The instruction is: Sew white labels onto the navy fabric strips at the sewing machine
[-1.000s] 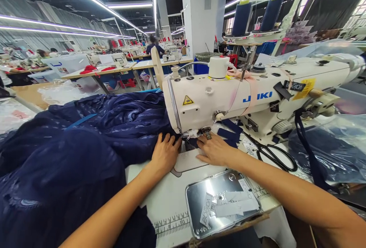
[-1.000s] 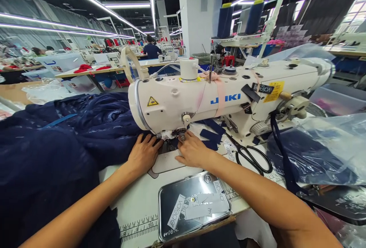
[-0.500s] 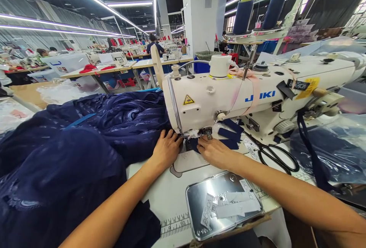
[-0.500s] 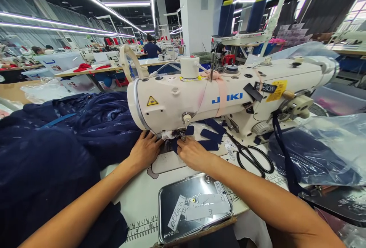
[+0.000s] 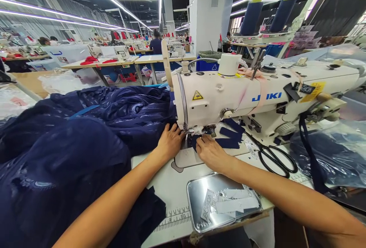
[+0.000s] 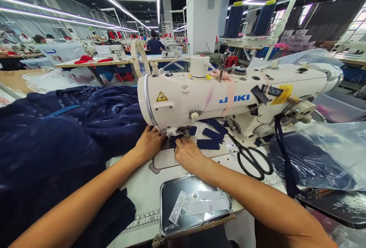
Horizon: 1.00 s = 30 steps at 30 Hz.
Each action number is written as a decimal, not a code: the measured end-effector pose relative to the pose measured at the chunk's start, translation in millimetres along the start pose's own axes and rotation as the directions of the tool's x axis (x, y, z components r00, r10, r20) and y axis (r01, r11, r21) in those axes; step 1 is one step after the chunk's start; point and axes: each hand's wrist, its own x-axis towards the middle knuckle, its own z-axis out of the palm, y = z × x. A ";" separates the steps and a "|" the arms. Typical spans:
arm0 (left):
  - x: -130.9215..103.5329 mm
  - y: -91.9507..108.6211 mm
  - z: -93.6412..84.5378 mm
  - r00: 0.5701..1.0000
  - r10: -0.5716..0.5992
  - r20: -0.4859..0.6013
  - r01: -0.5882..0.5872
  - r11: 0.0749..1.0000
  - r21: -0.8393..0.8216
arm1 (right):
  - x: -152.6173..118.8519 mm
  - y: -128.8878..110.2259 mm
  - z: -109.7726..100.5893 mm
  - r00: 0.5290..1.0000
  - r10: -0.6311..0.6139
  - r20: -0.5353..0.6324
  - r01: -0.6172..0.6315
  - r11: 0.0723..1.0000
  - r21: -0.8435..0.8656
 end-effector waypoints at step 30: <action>-41.4 8.7 -29.7 0.999 0.046 -0.008 -0.045 0.997 0.058 | -8.2 35.9 16.3 0.989 -0.061 -0.132 0.045 0.992 -0.118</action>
